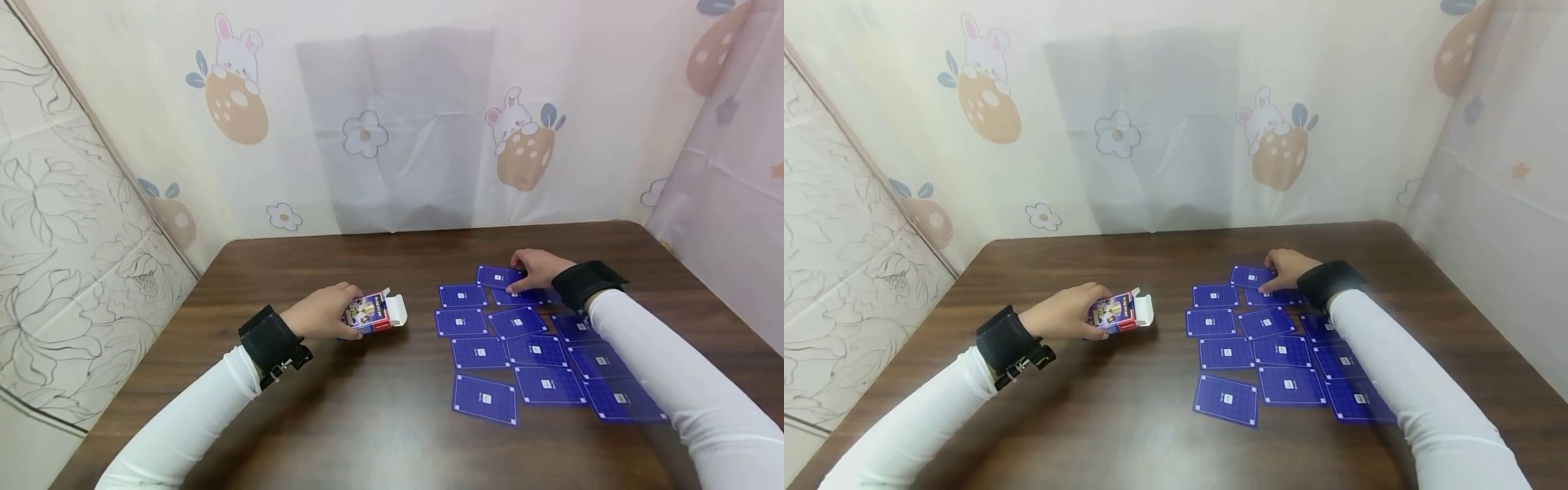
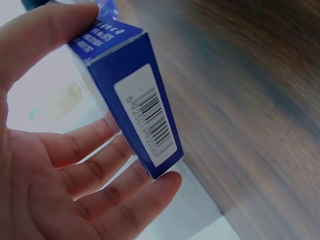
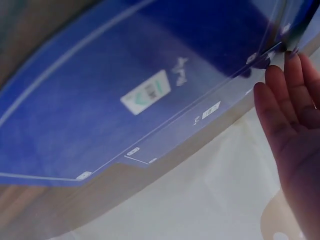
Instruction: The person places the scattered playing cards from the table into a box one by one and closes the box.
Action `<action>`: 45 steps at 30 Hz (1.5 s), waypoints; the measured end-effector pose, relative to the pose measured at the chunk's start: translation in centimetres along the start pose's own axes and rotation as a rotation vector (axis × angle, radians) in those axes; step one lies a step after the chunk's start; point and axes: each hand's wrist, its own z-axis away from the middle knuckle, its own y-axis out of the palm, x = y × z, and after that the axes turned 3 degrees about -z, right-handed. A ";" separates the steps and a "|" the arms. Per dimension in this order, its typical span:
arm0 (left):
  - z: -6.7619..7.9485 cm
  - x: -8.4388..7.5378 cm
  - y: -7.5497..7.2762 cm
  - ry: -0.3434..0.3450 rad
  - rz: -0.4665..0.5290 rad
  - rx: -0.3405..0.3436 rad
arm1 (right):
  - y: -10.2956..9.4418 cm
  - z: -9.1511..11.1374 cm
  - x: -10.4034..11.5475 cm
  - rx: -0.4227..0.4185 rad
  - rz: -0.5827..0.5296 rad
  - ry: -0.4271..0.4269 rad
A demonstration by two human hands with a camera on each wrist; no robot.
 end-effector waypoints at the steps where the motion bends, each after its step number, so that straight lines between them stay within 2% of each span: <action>1: 0.0 -0.1 -0.2 0.005 0.004 0.000 | -0.1 0.1 0.1 -0.004 0.007 -0.002; 4: 0.3 -0.5 -0.9 0.027 0.026 -0.001 | -0.4 0.6 0.6 -0.022 0.022 -0.042; 8: 0.7 -1.0 -1.5 0.052 0.045 -0.017 | -1.2 1.4 2.2 -0.067 0.016 -0.140; 12: 1.2 -1.6 -1.8 0.067 0.056 -0.035 | -2.2 2.6 5.4 -0.087 -0.020 -0.241; 16: 1.8 -2.3 -1.9 0.089 0.042 -0.057 | -2.9 4.3 9.3 -0.057 -0.056 -0.326; 21: 2.4 -3.3 -2.0 0.119 0.017 -0.075 | -3.4 6.3 13.0 -0.039 -0.058 -0.390; 27: 2.8 -4.4 -2.3 0.129 -0.012 -0.076 | -3.5 7.9 15.8 -0.042 -0.046 -0.408; 33: 2.9 -4.9 -2.7 0.138 -0.001 -0.081 | -3.4 8.3 17.5 -0.069 -0.017 -0.411; 39: 3.3 -5.1 -2.7 0.151 0.013 -0.080 | -3.1 8.2 18.7 -0.095 0.025 -0.416; 45: 3.6 -5.0 -2.8 0.143 -0.001 -0.083 | -2.7 8.3 19.5 -0.059 0.052 -0.407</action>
